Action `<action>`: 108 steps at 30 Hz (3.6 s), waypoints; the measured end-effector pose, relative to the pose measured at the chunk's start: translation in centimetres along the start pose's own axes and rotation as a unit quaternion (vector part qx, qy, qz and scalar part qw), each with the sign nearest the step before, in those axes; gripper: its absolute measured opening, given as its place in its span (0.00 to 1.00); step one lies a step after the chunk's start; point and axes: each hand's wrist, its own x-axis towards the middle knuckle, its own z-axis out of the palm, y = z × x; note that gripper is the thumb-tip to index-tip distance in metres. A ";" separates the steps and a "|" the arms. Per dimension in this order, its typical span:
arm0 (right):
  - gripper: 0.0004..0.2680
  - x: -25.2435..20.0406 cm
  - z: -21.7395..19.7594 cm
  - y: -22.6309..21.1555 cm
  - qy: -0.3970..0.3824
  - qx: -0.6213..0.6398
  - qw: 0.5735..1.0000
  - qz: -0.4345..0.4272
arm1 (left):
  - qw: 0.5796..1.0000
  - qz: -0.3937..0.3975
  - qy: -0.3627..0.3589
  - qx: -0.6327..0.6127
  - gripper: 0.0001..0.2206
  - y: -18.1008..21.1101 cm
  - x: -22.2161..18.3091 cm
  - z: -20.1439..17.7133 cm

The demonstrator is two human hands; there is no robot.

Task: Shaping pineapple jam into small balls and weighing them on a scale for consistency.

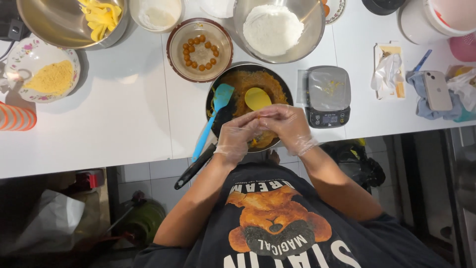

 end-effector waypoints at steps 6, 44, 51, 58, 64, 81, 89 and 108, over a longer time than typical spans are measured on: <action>0.06 1.6 -4.3 4.1 0.019 -0.177 0.944 -0.279 | 0.976 0.036 0.100 -0.191 0.13 -4.5 2.9 3.8; 0.12 9.8 -21.6 7.2 0.120 -0.355 0.919 0.127 | 0.989 0.066 0.044 -0.123 0.34 3.2 -3.5 -12.7; 0.09 4.8 -24.2 4.3 0.188 -0.280 0.935 -0.114 | 0.985 0.080 0.040 -0.146 0.34 1.2 -4.3 -11.5; 0.06 0.8 -24.6 1.6 0.246 -0.173 0.941 -0.156 | 0.990 0.118 -0.018 -0.079 0.40 1.0 -5.5 -11.9; 0.09 2.2 -23.6 2.2 0.191 -0.293 0.923 -0.163 | 0.978 0.188 -0.081 -0.034 0.41 1.6 -5.7 -12.0; 0.06 12.3 -21.3 9.9 0.016 -0.561 0.826 0.044 | 0.988 0.137 -0.022 -0.072 0.45 1.3 -5.6 -12.4; 0.05 11.3 -24.2 9.3 0.087 -0.340 0.936 0.035 | 0.988 0.127 -0.020 -0.081 0.43 0.9 -5.3 -12.4; 0.14 -5.7 -2.0 0.2 -0.035 -0.232 0.896 -0.376 | 0.768 -0.010 -0.271 -0.581 0.32 -1.8 -1.9 4.6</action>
